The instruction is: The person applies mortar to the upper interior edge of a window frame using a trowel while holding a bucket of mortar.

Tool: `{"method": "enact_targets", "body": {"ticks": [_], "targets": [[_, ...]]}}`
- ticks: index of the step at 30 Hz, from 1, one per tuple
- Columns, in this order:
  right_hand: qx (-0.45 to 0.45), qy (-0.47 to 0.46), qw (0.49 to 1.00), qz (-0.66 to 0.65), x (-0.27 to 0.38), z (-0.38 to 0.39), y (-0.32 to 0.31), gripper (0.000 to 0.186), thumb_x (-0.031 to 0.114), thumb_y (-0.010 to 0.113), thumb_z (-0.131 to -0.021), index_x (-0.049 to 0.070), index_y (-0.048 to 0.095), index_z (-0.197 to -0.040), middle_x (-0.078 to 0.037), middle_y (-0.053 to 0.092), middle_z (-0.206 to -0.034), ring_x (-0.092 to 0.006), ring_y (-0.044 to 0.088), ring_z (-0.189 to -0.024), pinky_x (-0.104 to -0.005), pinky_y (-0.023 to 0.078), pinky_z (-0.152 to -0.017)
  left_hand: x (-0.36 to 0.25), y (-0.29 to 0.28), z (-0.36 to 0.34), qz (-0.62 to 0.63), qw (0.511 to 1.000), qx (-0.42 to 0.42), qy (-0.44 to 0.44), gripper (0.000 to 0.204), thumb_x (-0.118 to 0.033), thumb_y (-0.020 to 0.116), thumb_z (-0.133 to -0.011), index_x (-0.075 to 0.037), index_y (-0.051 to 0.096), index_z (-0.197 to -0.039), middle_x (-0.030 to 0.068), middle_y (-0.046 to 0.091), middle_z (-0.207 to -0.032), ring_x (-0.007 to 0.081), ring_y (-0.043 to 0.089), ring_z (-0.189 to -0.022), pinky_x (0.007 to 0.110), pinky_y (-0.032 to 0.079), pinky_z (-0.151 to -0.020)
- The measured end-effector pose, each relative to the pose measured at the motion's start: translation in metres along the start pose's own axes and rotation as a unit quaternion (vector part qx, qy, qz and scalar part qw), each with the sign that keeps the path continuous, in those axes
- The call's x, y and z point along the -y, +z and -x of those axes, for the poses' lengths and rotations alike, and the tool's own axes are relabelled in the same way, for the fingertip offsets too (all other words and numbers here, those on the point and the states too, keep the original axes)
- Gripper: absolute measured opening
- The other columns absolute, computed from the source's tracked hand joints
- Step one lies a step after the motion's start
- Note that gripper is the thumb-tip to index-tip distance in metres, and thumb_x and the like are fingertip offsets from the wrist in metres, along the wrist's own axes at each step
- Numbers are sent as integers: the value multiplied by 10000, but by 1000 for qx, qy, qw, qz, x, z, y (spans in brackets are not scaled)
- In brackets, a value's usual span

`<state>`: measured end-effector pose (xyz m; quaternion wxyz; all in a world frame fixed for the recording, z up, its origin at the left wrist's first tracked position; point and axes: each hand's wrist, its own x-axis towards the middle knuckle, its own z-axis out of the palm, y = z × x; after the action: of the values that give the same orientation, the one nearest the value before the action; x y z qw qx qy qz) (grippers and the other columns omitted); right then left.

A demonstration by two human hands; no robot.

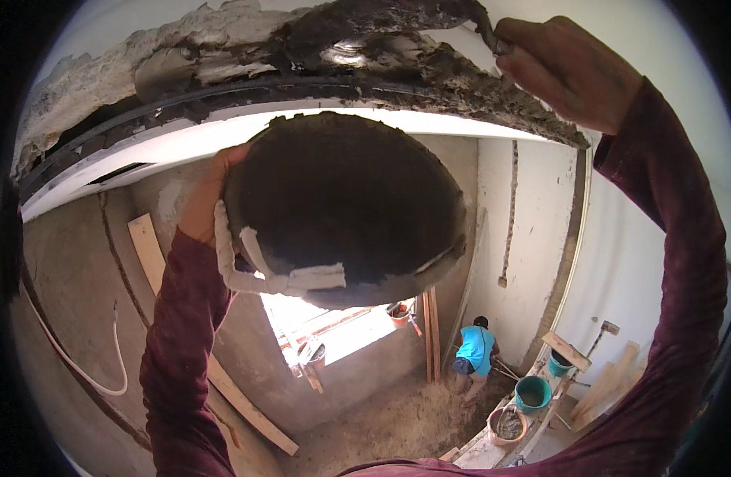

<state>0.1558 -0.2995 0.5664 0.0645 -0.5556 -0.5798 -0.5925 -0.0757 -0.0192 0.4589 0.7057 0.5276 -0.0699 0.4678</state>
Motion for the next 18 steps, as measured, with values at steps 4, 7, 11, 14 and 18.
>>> {"method": "enact_targets", "body": {"ticks": [4, 7, 11, 14, 18], "targets": [[48, 47, 997, -43, 12, -3, -7, 286, 247, 482, -957, -23, 553, -1022, -158, 529, -659, -263, 509, -595, -389, 407, -600, -7, -4, -14, 53, 995, 61, -49, 219, -172, 545, -901, 1, 599, -1022, 126, 668, -929, 246, 657, -819, 369, 562, -767], [59, 80, 991, -88, 23, -2, -5, 302, 270, 469, -954, -23, 535, -921, -164, 499, -603, -291, 498, -531, -401, 392, -558, -8, -7, -24, 120, 975, 159, -101, 241, -198, 512, -913, -3, 601, -1023, 134, 669, -950, 264, 654, -847, 395, 557, -796], [38, 91, 992, -82, 31, 8, -2, 304, 266, 470, -947, -18, 525, -854, -172, 484, -573, -307, 498, -502, -409, 391, -539, -5, 8, -26, 105, 981, 144, -81, 251, -203, 496, -920, 0, 600, -1025, 137, 667, -961, 269, 651, -850, 403, 553, -806], [51, 116, 988, -83, 30, 15, -1, 232, 212, 470, -951, -6, 525, -892, -179, 494, -574, -341, 509, -515, -432, 397, -547, -4, 6, -35, 120, 980, 144, -73, 245, -195, 495, -922, 4, 598, -1020, 140, 663, -962, 268, 647, -845, 400, 552, -810], [47, 107, 993, -34, 40, 26, -6, 216, 212, 482, -955, 3, 519, -917, -188, 502, -583, -377, 518, -552, -453, 392, -562, 2, 8, -39, 143, 976, 154, -51, 215, -170, 513, -918, 8, 593, -1007, 141, 655, -951, 260, 642, -849, 381, 553, -799]]}}
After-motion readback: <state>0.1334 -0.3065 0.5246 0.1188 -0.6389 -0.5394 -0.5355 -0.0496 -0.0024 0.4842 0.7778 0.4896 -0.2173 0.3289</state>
